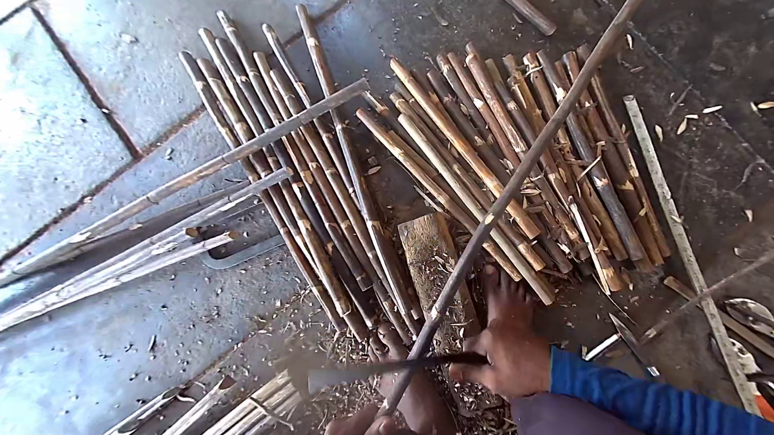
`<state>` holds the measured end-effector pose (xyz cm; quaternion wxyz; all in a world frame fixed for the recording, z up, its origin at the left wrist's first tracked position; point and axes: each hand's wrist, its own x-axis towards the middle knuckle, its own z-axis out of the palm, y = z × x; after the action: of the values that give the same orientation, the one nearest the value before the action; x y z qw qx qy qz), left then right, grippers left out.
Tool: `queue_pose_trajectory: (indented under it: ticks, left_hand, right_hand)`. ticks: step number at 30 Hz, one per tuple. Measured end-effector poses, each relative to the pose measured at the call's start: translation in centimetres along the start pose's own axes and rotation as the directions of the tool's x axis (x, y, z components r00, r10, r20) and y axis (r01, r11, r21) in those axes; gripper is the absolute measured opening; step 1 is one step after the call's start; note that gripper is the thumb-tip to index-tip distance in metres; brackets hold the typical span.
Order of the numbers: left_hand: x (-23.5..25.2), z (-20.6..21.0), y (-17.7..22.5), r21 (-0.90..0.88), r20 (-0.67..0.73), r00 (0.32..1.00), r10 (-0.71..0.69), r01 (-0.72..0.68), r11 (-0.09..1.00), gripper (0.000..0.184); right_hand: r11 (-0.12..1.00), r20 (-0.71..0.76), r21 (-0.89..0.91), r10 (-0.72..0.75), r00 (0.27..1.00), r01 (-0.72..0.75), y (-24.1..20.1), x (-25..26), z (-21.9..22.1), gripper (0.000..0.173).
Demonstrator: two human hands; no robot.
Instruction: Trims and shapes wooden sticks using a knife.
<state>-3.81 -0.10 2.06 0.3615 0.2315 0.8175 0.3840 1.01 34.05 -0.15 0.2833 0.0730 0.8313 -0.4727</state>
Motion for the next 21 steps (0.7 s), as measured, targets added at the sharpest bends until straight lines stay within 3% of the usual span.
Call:
queue_pose_trajectory:
  ticks: [1, 4, 5, 7, 8, 11, 12, 15, 16, 18, 19, 20, 21]
  left_hand:
    - [0.2, -0.1, 0.0, -0.006, 0.005, 1.0, -0.002, 0.002, 1.0, 0.06]
    - [0.0, 0.1, 0.3, -0.044, -0.002, 1.0, 0.001, -0.001, 0.999, 0.057]
    - [0.0, 0.2, 0.3, -0.053, -0.008, 1.0, 0.004, -0.004, 0.999, 0.056]
    - [0.2, 0.1, 0.2, -0.049, -0.015, 1.0, 0.01, -0.01, 0.999, 0.055]
    - [0.3, 0.2, 0.1, -0.041, -0.022, 1.0, 0.017, -0.018, 0.999, 0.054]
    - [0.2, 0.8, 0.2, -0.013, -0.079, 0.997, 0.023, -0.025, 1.0, 0.048]
    - [0.1, 1.0, 0.3, 0.005, -0.109, 0.994, 0.022, -0.021, 1.0, 0.048]
    - [0.4, 0.8, 0.3, 0.03, -0.164, 0.986, 0.029, -0.025, 0.999, 0.046]
    - [0.7, 0.6, 0.4, 0.04, -0.169, 0.985, 0.038, -0.031, 0.999, 0.046]
    - [0.7, 0.5, 0.6, 0.06, -0.185, 0.982, 0.042, -0.031, 0.998, 0.047]
    - [0.6, 0.4, 0.7, 0.069, -0.189, 0.981, 0.039, -0.027, 0.997, 0.049]
    - [0.7, 0.3, 0.7, 0.071, -0.185, 0.982, 0.034, -0.021, 0.997, 0.052]
    - [0.6, 0.1, 0.7, 0.062, -0.17, 0.985, 0.025, -0.014, 0.998, 0.054]
  right_hand:
    - [1.0, -0.01, 0.0, 0.008, 1.0, -0.008, 0.0, -0.1, -0.2, 0.062]
    - [0.947, -0.319, 0.321, 0.105, 0.942, 0.003, 0.6, 0.5, -0.8, 0.044]
    - [0.961, -0.286, 0.275, 0.084, 0.954, -0.002, 0.6, 0.5, -0.5, 0.045]
    - [0.999, -0.05, 0.034, -0.015, 0.999, 0.017, 0.2, 0.0, 0.3, 0.059]
    - [1.0, -0.037, -0.006, -0.024, 0.999, 0.024, 0.3, -0.1, 0.3, 0.062]
    - [0.955, -0.302, 0.295, 0.093, 0.949, 0.0, 0.5, 0.8, -0.9, 0.047]
    - [0.955, -0.282, 0.296, 0.096, 0.955, -0.009, 0.2, 1.0, -0.8, 0.046]
    - [1.0, -0.032, -0.013, -0.02, 0.999, 0.02, -0.5, 0.2, 0.1, 0.061]
    - [1.0, -0.107, 0.015, -0.007, 0.994, 0.009, -0.3, 0.3, -0.4, 0.058]
    - [0.965, -0.312, 0.262, 0.078, 0.947, 0.007, -0.3, 0.8, -1.5, 0.046]
    - [0.958, -0.342, 0.286, 0.08, 0.936, 0.023, -0.6, 1.0, -1.5, 0.046]
    - [0.983, -0.285, 0.183, 0.031, 0.958, 0.023, -0.8, 0.9, -1.0, 0.048]
    - [0.999, -0.141, 0.036, -0.033, 0.99, 0.038, -1.2, 0.6, -0.4, 0.054]
